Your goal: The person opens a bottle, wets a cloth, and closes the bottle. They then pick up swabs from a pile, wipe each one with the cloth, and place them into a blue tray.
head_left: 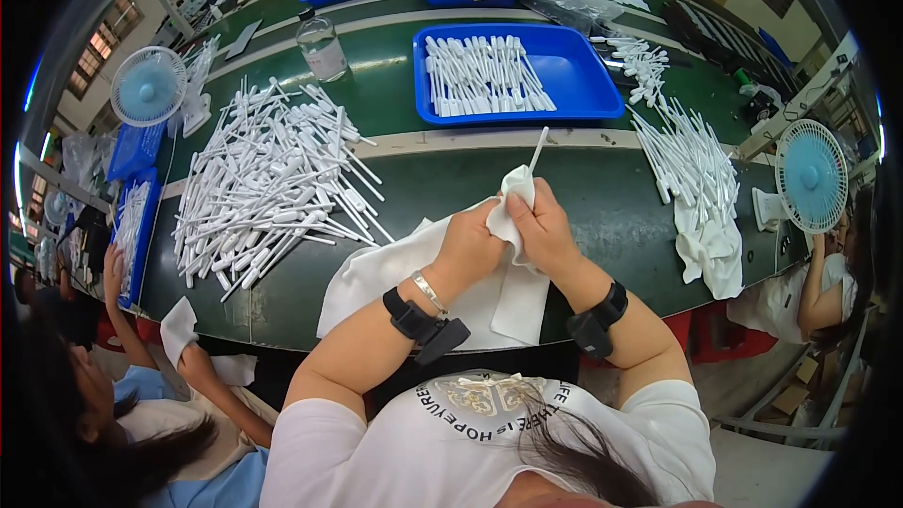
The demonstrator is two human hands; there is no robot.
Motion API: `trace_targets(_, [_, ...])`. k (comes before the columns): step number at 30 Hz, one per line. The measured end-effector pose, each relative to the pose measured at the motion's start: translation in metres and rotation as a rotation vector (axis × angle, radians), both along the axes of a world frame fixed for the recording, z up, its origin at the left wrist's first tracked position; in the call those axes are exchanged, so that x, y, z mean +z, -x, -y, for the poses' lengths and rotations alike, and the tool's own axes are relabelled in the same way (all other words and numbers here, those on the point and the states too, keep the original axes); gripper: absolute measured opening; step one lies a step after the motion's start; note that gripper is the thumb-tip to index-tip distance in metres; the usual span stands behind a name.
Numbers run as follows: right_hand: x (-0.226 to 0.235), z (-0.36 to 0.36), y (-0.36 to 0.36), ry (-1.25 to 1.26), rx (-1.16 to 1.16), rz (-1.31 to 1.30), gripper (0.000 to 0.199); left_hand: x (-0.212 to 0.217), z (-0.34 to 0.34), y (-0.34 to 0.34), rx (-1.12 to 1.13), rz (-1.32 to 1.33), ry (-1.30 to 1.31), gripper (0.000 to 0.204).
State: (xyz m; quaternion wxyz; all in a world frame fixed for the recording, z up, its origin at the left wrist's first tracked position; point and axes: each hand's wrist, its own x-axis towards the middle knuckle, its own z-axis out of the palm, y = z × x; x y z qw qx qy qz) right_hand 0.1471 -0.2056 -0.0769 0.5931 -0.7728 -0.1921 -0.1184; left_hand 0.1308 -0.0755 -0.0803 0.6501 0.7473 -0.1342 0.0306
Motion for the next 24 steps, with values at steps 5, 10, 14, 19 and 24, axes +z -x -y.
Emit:
trace_targets(5, [0.011,0.014,-0.011,0.053,-0.101,-0.172,0.024,0.004,0.002,0.009,-0.14,-0.136,-0.106,0.006])
trace_targets(10, [-0.014,0.027,-0.023,-0.385,-0.081,-0.382,0.024,0.016,0.007,0.01,-0.21,-0.52,0.164,0.006])
trace_targets(14, [-0.006,0.004,-0.004,-0.226,0.061,-0.389,0.028,0.004,-0.009,-0.001,-0.169,-0.678,0.619,0.013])
trace_targets(19, [0.029,0.026,-0.014,-0.704,0.059,-0.501,0.029,0.008,-0.014,-0.005,-0.539,-0.887,0.837,0.011])
trace_targets(24, [0.01,0.035,-0.036,-0.434,-0.096,-0.264,0.03,0.0,-0.006,0.004,-0.336,-0.478,0.206,0.013])
